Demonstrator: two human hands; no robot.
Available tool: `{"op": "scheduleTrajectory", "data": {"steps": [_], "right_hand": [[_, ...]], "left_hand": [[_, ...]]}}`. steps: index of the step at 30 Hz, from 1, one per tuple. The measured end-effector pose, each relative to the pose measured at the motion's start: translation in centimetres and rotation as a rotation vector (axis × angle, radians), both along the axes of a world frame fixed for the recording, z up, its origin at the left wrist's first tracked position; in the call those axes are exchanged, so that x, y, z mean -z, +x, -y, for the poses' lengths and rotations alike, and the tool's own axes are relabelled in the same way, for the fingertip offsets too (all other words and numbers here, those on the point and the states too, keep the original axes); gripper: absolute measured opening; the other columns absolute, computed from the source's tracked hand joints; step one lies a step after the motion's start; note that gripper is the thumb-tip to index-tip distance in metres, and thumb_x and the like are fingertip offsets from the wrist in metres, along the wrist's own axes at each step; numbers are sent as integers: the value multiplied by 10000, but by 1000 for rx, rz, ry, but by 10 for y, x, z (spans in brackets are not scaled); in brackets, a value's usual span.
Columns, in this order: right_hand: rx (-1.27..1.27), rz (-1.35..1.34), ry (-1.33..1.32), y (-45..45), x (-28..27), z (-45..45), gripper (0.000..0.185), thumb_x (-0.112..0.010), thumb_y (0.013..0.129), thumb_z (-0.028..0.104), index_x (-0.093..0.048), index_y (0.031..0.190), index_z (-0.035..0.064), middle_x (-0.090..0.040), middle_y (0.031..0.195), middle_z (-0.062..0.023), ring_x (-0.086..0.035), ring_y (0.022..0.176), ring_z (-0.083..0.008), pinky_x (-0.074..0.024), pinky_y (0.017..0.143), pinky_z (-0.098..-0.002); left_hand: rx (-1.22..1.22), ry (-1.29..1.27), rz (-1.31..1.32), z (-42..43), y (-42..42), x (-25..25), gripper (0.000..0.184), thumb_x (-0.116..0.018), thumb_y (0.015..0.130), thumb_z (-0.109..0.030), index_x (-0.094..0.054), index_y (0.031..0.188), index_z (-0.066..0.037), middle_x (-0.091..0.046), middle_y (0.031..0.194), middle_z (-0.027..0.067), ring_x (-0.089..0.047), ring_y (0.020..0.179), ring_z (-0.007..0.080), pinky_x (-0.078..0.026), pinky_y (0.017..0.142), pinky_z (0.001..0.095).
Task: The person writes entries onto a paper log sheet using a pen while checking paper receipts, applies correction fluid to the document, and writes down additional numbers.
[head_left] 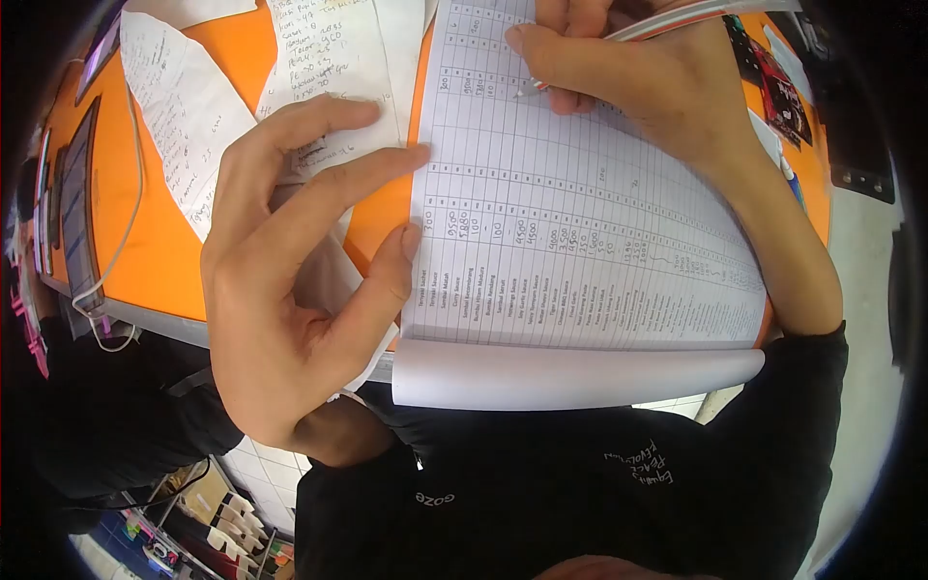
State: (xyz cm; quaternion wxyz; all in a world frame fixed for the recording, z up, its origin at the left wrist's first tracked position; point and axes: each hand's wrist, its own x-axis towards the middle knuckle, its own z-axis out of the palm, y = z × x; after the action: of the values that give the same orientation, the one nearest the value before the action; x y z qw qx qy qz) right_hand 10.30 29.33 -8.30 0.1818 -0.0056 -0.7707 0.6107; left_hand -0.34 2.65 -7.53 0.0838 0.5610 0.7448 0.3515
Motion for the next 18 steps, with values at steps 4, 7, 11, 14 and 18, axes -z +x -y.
{"op": "scheduleTrajectory", "data": {"steps": [4,7,11,14,18], "right_hand": [[-5,14,5,2,-4,2,374,-742,800,-139,-452,664,54,-555,637,-8,-607,543,-79,-456,493,-234],[-31,-21,-21,1,-2,1,376,-732,790,-152,-444,666,56,-544,634,-4,-598,539,-78,-452,491,-235],[5,-27,10,0,-1,3,375,-725,780,-160,-440,667,57,-534,628,-2,-593,537,-78,-448,489,-234],[-23,-18,-120,-1,5,-1,371,-721,781,-157,-440,666,56,-540,622,-4,-592,536,-78,-445,491,-234],[-15,-15,-68,-2,5,-3,366,-717,788,-151,-440,667,57,-545,610,-5,-588,528,-77,-439,481,-243]], "left_hand": [[15,4,-20,0,0,0,333,-749,850,-92,-792,1178,-52,-617,1406,184,-555,1319,323,-421,1100,421],[23,3,-29,0,-1,1,333,-744,855,-99,-791,1181,-50,-616,1409,182,-556,1316,322,-421,1099,422],[13,16,4,0,0,3,344,-747,843,-91,-788,1182,-46,-613,1411,186,-558,1310,319,-416,1104,428],[10,-23,-21,-1,1,-3,349,-748,839,-84,-786,1183,-40,-613,1411,191,-561,1304,318,-412,1108,430],[31,-23,-44,-1,0,-4,350,-744,838,-75,-786,1183,-39,-615,1406,194,-563,1302,318,-407,1115,433]]}}
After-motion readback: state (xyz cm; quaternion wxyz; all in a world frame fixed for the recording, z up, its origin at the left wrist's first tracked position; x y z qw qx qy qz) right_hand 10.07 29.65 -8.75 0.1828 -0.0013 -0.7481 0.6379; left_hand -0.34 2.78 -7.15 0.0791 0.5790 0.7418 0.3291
